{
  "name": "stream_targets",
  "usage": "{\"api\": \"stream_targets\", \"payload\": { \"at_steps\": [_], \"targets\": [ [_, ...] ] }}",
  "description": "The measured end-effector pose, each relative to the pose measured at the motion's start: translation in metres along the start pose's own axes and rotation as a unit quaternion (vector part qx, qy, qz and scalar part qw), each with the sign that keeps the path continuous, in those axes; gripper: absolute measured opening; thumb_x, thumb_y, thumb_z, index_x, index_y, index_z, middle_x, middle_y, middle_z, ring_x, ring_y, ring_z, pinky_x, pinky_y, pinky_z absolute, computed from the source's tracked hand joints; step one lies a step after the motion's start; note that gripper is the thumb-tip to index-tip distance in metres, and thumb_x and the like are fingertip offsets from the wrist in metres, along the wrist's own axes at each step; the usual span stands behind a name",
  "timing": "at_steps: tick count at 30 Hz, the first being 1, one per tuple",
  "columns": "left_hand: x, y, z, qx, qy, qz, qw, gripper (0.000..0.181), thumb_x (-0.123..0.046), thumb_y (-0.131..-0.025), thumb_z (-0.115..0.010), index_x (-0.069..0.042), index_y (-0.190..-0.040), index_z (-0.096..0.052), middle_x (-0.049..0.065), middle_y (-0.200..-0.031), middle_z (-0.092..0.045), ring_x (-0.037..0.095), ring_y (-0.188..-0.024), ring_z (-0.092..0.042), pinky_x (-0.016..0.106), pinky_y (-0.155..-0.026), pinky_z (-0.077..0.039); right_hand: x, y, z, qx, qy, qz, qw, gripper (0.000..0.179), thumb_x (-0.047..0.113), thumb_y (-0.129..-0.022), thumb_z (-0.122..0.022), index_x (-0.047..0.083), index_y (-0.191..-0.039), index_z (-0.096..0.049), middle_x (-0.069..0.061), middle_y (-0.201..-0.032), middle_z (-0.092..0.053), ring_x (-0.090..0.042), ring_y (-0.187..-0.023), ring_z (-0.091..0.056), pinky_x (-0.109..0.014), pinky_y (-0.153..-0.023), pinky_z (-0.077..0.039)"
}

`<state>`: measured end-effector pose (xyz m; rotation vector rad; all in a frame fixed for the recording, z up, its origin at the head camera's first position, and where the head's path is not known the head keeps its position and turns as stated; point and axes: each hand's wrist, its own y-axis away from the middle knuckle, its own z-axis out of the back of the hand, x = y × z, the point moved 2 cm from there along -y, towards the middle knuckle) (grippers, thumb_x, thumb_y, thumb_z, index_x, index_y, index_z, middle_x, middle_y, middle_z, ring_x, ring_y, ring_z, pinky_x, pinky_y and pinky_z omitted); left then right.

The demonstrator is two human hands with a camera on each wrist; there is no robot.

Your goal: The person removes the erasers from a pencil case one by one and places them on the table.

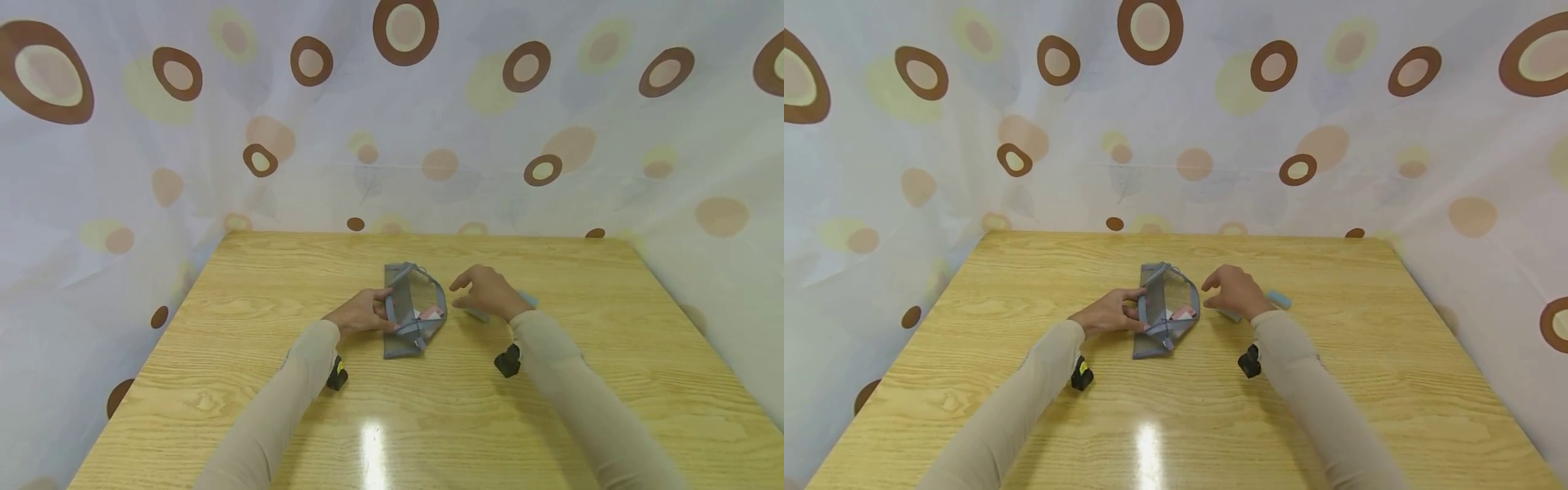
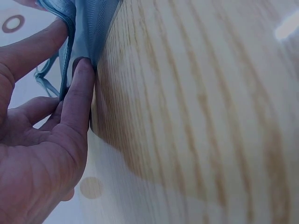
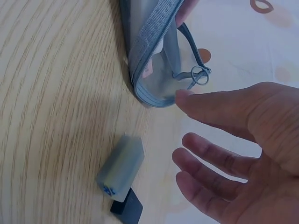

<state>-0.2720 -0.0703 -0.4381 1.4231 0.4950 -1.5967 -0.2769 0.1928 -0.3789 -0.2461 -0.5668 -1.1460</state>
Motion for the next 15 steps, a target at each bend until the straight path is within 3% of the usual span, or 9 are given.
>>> {"api": "stream_targets", "payload": {
  "at_steps": [6,15],
  "targets": [
    [-0.001,0.001,0.001,-0.002,0.005,0.0,1.0,0.092,0.004,-0.086,-0.077,0.002,-0.159,-0.023,0.022,-0.148,-0.043,0.031,-0.114,-0.067,0.037,-0.097,-0.055,0.009,-0.006,-0.006,0.009,0.008,0.011,0.9999,0.025,0.006,-0.088,-0.077,-0.004,-0.111,-0.075,-0.024,-0.13,-0.064,-0.044,-0.109,-0.066,-0.059,-0.096,-0.052],
    [0.0,0.001,0.0,0.002,0.013,0.006,0.9999,0.093,0.006,-0.085,-0.077,0.001,-0.159,-0.022,0.022,-0.148,-0.043,0.032,-0.116,-0.066,0.037,-0.097,-0.055,0.012,-0.011,-0.016,0.046,0.02,0.005,0.9988,0.026,-0.001,-0.088,-0.074,-0.002,-0.114,-0.074,-0.023,-0.132,-0.063,-0.046,-0.122,-0.058,-0.058,-0.099,-0.05]
  ]
}}
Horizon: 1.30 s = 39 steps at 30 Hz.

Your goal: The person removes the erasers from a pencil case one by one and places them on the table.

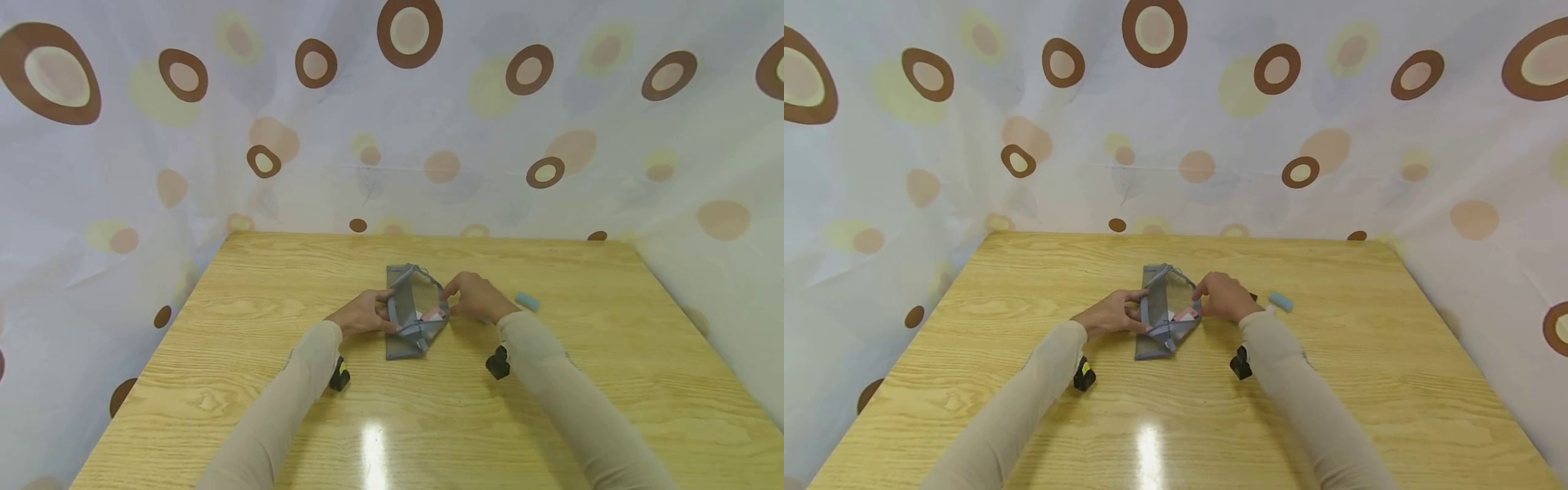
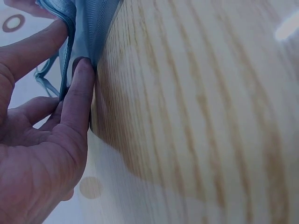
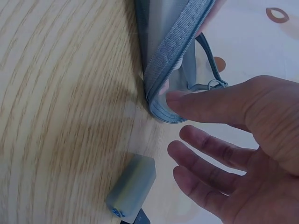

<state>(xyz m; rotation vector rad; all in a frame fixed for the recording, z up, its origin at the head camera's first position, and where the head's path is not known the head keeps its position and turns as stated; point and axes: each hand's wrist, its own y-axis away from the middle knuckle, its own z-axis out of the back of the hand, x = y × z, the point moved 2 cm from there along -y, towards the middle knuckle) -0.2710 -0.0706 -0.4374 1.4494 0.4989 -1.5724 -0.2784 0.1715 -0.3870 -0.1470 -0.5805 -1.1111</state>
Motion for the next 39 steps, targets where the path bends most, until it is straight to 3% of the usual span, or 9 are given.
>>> {"api": "stream_targets", "payload": {
  "at_steps": [8,39],
  "targets": [
    [0.001,-0.002,0.0,-0.002,0.022,0.004,0.9998,0.093,0.009,-0.085,-0.076,0.001,-0.16,-0.021,0.022,-0.148,-0.042,0.034,-0.116,-0.066,0.036,-0.097,-0.055,-0.002,-0.004,-0.007,0.006,0.0,-0.004,1.0,0.029,0.0,-0.088,-0.074,-0.002,-0.117,-0.073,-0.02,-0.132,-0.063,-0.047,-0.131,-0.05,-0.059,-0.105,-0.046],
    [0.001,-0.001,0.0,-0.004,-0.003,0.002,1.0,0.093,0.004,-0.086,-0.077,0.001,-0.16,-0.021,0.022,-0.151,-0.04,0.032,-0.117,-0.065,0.036,-0.097,-0.055,-0.001,-0.008,-0.013,0.005,0.022,-0.003,0.9997,0.027,0.003,-0.086,-0.08,0.001,-0.113,-0.076,-0.017,-0.126,-0.068,-0.044,-0.127,-0.055,-0.06,-0.104,-0.045]
  ]
}}
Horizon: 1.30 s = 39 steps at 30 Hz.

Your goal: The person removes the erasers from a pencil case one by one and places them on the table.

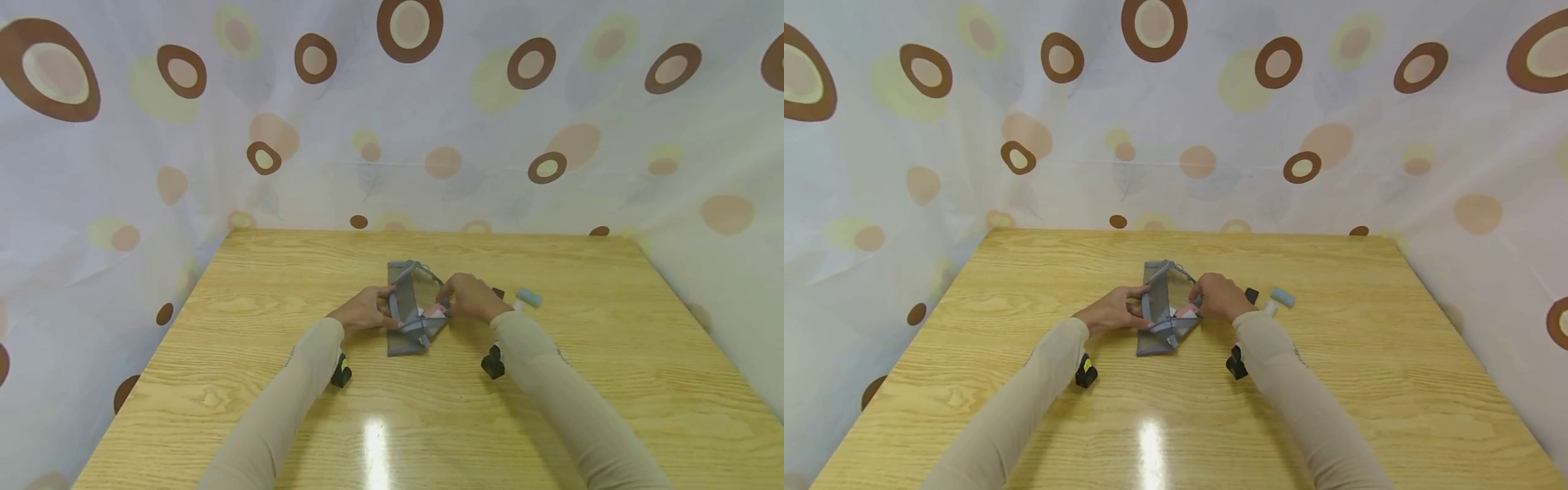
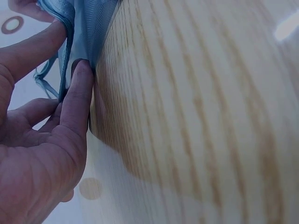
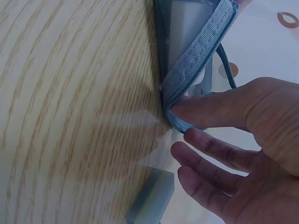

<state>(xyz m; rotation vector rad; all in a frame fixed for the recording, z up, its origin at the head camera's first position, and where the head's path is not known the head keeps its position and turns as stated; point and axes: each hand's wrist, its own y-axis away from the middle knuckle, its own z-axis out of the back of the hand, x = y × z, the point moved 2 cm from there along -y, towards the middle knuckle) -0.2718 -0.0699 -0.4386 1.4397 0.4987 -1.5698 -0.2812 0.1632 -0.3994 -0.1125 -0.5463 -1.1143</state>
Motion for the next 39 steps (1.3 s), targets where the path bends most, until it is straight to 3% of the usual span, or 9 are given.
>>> {"api": "stream_targets", "payload": {
  "at_steps": [16,39],
  "targets": [
    [0.0013,-0.0002,0.0003,-0.006,-0.004,0.003,1.0,0.093,0.003,-0.085,-0.079,0.0,-0.159,-0.023,0.02,-0.147,-0.044,0.03,-0.114,-0.067,0.036,-0.097,-0.055,-0.0053,-0.0019,-0.0075,-0.018,0.012,0.014,0.9997,0.025,0.004,-0.087,-0.079,0.002,-0.112,-0.077,-0.017,-0.125,-0.069,-0.044,-0.125,-0.056,-0.061,-0.103,-0.046],
    [-0.0002,-0.0009,-0.0001,-0.008,-0.013,0.003,0.9999,0.092,0.002,-0.085,-0.079,0.0,-0.159,-0.024,0.02,-0.147,-0.045,0.03,-0.113,-0.067,0.035,-0.094,-0.056,-0.0031,-0.0079,-0.0064,0.015,0.028,0.017,0.9993,0.026,0.0,-0.089,-0.073,0.005,-0.114,-0.078,-0.011,-0.124,-0.07,-0.041,-0.125,-0.057,-0.056,-0.099,-0.051]
  ]
}}
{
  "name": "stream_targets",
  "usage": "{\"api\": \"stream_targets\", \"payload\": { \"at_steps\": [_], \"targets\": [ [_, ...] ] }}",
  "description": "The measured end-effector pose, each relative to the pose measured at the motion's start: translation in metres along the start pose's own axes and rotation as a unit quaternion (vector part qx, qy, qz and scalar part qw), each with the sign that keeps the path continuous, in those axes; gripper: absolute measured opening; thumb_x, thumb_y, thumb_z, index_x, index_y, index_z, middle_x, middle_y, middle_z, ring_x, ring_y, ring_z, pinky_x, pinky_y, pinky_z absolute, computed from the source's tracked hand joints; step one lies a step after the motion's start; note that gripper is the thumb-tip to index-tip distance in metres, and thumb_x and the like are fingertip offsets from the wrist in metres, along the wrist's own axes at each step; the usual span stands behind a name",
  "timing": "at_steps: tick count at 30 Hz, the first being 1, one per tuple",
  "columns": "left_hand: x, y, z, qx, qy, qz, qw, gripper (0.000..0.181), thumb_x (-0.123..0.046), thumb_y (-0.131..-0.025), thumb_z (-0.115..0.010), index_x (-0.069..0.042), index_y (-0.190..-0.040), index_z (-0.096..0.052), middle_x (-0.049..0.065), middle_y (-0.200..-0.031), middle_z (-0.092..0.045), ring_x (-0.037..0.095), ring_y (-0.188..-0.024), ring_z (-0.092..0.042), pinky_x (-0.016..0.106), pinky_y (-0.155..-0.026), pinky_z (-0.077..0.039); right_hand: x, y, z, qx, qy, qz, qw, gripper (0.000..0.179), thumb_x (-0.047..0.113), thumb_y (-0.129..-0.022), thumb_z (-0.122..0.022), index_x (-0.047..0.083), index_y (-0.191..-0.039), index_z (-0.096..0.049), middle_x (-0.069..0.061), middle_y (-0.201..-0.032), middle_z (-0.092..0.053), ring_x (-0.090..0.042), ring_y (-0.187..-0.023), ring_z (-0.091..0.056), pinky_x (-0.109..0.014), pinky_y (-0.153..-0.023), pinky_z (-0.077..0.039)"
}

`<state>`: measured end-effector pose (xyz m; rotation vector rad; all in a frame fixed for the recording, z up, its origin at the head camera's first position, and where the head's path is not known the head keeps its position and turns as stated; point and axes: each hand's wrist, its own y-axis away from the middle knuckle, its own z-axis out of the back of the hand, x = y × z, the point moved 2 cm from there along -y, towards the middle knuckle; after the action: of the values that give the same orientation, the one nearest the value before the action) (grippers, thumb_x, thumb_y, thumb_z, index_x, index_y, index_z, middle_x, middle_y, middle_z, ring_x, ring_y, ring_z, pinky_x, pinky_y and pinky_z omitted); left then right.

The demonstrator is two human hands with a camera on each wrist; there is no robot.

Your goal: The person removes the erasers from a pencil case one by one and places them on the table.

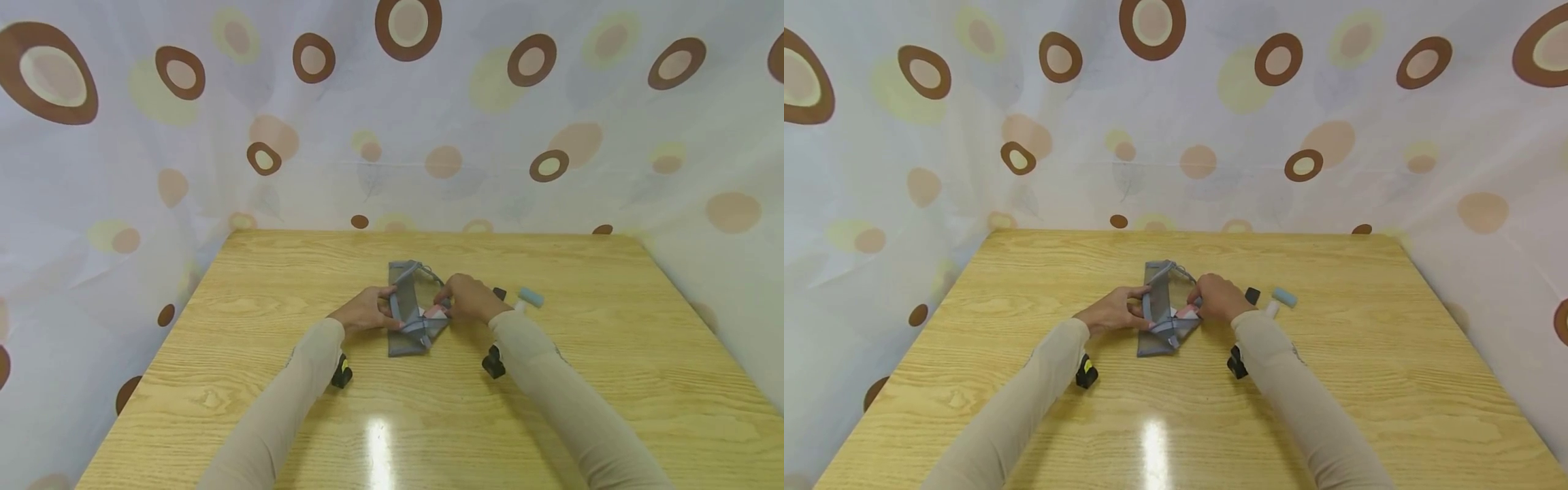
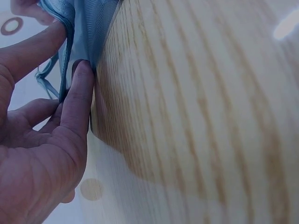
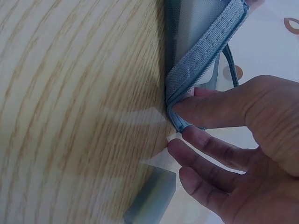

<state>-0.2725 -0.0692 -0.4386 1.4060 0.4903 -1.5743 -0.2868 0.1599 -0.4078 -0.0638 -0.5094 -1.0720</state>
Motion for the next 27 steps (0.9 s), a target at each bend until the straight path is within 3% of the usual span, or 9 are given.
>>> {"api": "stream_targets", "payload": {
  "at_steps": [20,27],
  "targets": [
    [-0.0006,0.0009,-0.0004,0.004,0.006,-0.002,1.0,0.092,0.004,-0.085,-0.078,0.001,-0.159,-0.023,0.022,-0.149,-0.042,0.031,-0.115,-0.066,0.034,-0.095,-0.056,0.0033,0.005,0.0035,-0.018,0.01,-0.017,0.9997,0.02,0.004,-0.087,-0.079,0.007,-0.107,-0.08,-0.015,-0.123,-0.07,-0.042,-0.119,-0.061,-0.05,-0.087,-0.058],
    [-0.0015,0.0016,-0.0002,0.009,0.012,-0.006,0.9999,0.092,0.005,-0.086,-0.077,0.001,-0.159,-0.022,0.023,-0.149,-0.042,0.032,-0.116,-0.066,0.034,-0.095,-0.056,0.0028,0.0074,0.0096,-0.035,0.008,-0.022,0.9991,0.023,0.006,-0.086,-0.08,0.004,-0.109,-0.079,-0.014,-0.124,-0.07,-0.043,-0.122,-0.059,-0.054,-0.092,-0.055]
  ]
}}
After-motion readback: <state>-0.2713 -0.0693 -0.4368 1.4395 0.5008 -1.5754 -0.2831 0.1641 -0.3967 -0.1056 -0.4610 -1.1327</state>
